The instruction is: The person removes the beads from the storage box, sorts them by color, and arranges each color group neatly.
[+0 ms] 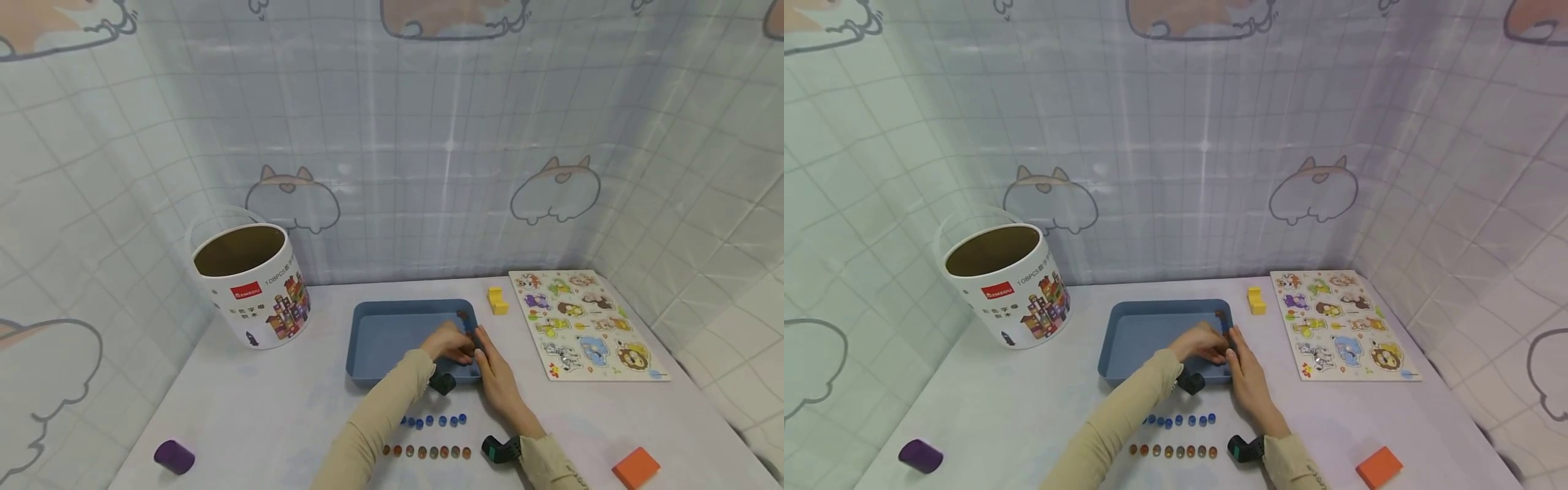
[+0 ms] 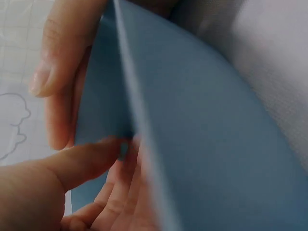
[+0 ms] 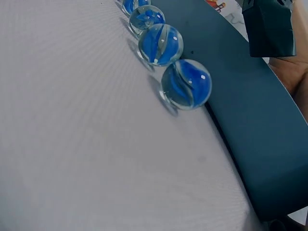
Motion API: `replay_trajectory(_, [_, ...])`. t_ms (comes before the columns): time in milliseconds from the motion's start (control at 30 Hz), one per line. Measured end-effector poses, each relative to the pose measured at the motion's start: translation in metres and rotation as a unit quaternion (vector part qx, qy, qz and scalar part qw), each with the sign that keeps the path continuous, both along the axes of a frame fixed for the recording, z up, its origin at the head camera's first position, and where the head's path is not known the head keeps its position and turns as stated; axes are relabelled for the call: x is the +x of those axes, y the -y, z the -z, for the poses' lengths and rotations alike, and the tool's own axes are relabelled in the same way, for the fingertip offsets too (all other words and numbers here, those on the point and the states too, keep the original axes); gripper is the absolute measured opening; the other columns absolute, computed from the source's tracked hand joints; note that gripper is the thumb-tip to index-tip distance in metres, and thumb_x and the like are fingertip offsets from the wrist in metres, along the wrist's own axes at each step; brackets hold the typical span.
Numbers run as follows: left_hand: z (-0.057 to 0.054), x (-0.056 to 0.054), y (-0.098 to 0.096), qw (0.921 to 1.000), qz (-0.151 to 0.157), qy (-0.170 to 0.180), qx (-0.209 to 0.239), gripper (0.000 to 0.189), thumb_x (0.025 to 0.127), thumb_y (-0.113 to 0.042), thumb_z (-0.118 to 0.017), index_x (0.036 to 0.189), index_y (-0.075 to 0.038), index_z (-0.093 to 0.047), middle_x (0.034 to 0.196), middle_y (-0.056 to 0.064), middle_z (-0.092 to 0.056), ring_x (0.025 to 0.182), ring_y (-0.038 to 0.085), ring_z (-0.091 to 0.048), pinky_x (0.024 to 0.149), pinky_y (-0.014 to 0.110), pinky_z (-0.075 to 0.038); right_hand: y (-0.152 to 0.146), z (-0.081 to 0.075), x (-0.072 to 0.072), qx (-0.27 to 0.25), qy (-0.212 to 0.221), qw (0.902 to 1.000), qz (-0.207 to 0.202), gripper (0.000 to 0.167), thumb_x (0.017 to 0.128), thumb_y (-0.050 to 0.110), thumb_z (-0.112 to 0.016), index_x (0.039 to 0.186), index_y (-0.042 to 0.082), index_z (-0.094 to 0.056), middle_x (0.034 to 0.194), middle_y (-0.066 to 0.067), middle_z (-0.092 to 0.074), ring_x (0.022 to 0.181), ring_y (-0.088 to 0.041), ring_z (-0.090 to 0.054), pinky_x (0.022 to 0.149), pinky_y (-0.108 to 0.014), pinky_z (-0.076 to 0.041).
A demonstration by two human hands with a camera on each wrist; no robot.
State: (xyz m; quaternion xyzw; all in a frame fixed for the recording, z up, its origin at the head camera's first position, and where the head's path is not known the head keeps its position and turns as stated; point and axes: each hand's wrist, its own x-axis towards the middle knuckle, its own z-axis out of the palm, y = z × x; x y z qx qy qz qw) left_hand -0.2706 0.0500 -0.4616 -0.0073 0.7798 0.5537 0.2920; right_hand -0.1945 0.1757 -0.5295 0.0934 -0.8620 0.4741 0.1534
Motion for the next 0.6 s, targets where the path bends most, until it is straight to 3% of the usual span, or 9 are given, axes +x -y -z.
replay_trajectory(100, [-0.001, -0.002, 0.005, 0.9997, -0.011, -0.019, 0.01, 0.014, 0.085, -0.002, -0.066, 0.088, 0.01, -0.072, 0.085, 0.021, -0.074, 0.056, 0.015, -0.067, 0.064, 0.029, -0.06, 0.0, -0.001, 0.0, -0.002, 0.006, 1.0, -0.001, 0.047, 0.107, 0.023, -0.038, 0.15, 0.003, -0.035, 0.157, -0.017, -0.032, 0.143, -0.039, -0.03, 0.101, 0.006, -0.007])
replay_trajectory(167, [-0.002, -0.003, 0.01, 0.9995, -0.001, -0.028, 0.013, 0.017, 0.088, -0.003, -0.065, 0.095, 0.011, -0.071, 0.089, 0.021, -0.073, 0.063, 0.018, -0.071, 0.065, 0.029, -0.06, 0.0, -0.001, 0.0, 0.003, 0.011, 0.9999, 0.002, 0.048, 0.106, 0.023, -0.038, 0.15, 0.004, -0.035, 0.157, -0.016, -0.032, 0.143, -0.038, -0.03, 0.108, 0.0, -0.011])
replay_trajectory(267, [-0.005, -0.004, 0.022, 0.9986, 0.026, -0.041, 0.021, 0.024, 0.091, -0.007, -0.064, 0.108, 0.01, -0.068, 0.095, 0.021, -0.073, 0.074, 0.024, -0.073, 0.066, 0.029, -0.06, 0.0, -0.002, 0.001, 0.011, 0.019, 0.9997, 0.007, 0.048, 0.107, 0.025, -0.038, 0.15, 0.006, -0.034, 0.157, -0.014, -0.031, 0.145, -0.036, -0.03, 0.118, -0.023, -0.021])
replay_trajectory(367, [-0.01, -0.002, 0.04, 0.9966, 0.047, -0.055, 0.041, 0.03, 0.094, -0.01, -0.062, 0.116, 0.009, -0.064, 0.1, 0.022, -0.072, 0.08, 0.026, -0.073, 0.069, 0.03, -0.06, 0.0, -0.003, 0.001, 0.013, 0.025, 0.9996, 0.008, 0.048, 0.107, 0.025, -0.038, 0.151, 0.007, -0.034, 0.158, -0.014, -0.03, 0.145, -0.034, -0.029, 0.115, -0.046, -0.023])
replay_trajectory(467, [-0.016, 0.006, 0.064, 0.9938, 0.056, -0.069, 0.067, 0.031, 0.094, -0.012, -0.063, 0.118, 0.008, -0.063, 0.101, 0.021, -0.071, 0.077, 0.021, -0.073, 0.071, 0.032, -0.06, 0.0, -0.005, 0.001, 0.015, 0.03, 0.9994, 0.003, 0.049, 0.107, 0.025, -0.037, 0.151, 0.006, -0.032, 0.158, -0.016, -0.028, 0.146, -0.037, -0.027, 0.114, -0.053, -0.023])
replay_trajectory(600, [-0.023, 0.028, 0.102, 0.9908, 0.068, -0.085, 0.081, 0.03, 0.096, -0.014, -0.062, 0.118, 0.007, -0.062, 0.1, 0.02, -0.07, 0.072, 0.015, -0.071, 0.075, 0.038, -0.06, 0.0, -0.005, 0.003, 0.015, 0.041, 0.9991, 0.002, 0.05, 0.107, 0.027, -0.036, 0.152, 0.008, -0.03, 0.159, -0.015, -0.026, 0.146, -0.036, -0.026, 0.115, -0.052, -0.021])
